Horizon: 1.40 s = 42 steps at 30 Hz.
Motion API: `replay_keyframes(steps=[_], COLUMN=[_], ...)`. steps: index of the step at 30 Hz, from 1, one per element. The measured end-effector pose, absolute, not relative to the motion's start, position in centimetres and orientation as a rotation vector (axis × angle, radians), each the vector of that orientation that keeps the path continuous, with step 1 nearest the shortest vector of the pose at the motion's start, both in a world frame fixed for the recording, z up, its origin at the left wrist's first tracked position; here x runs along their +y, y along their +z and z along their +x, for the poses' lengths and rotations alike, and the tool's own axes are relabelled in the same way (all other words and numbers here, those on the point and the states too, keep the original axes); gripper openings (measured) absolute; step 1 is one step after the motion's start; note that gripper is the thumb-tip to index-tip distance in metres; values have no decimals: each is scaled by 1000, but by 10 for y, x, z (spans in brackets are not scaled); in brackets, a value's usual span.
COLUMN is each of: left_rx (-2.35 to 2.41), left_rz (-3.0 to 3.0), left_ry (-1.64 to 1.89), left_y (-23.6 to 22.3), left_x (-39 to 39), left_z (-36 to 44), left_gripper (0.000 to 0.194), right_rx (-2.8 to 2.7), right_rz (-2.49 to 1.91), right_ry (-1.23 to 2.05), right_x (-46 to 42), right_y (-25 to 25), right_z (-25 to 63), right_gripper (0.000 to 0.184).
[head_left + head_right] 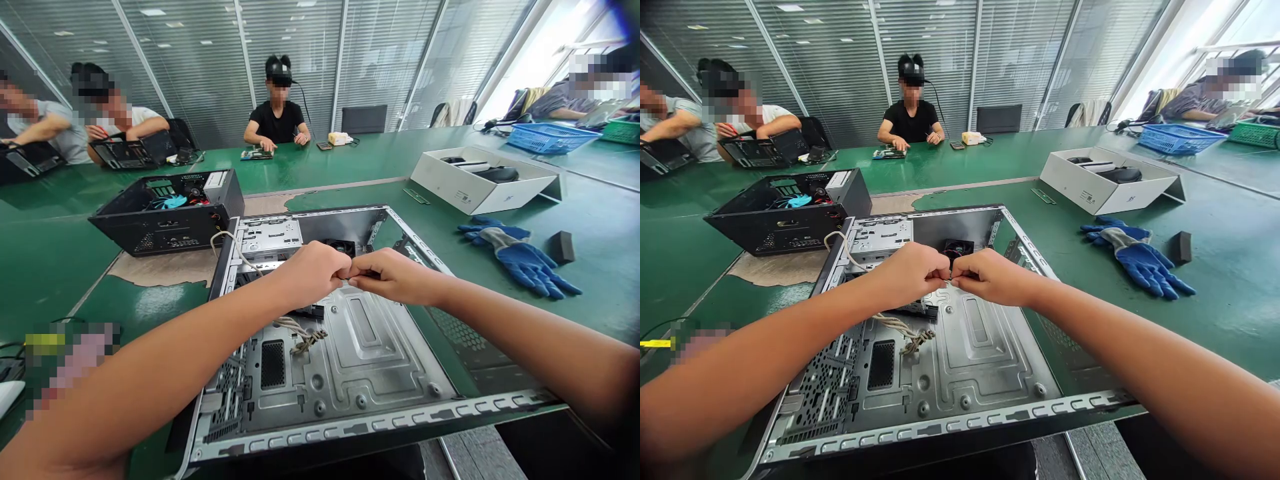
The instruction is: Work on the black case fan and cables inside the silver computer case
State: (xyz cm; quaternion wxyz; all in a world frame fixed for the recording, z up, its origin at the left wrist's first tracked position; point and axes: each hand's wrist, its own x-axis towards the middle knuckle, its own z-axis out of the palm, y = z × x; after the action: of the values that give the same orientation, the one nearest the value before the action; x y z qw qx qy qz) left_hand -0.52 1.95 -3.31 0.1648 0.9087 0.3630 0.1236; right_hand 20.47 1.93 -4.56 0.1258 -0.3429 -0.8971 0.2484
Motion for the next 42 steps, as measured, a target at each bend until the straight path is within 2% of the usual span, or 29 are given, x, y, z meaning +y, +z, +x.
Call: replay_keyframes(steps=[12,24,38,42], left_rx=[1068,975,1060,1038], left_rz=[2662,2681,2656,2699], left_ry=[224,350,263,308], left_y=[-34,-39,-33,-33], left_x=[19,22,17,18], left_z=[-6,-7,-6,-7], left_gripper=[20,19,21,14], right_rx=[-2634,-2625,-2619,-2587], right_rz=[-946,-997,-1000,-1033], right_ry=[716,715,698,702], right_x=[21,19,20,20], right_y=[-49,-46,-48,-47], right_z=[205,203,205,204], right_gripper=[21,22,22,20])
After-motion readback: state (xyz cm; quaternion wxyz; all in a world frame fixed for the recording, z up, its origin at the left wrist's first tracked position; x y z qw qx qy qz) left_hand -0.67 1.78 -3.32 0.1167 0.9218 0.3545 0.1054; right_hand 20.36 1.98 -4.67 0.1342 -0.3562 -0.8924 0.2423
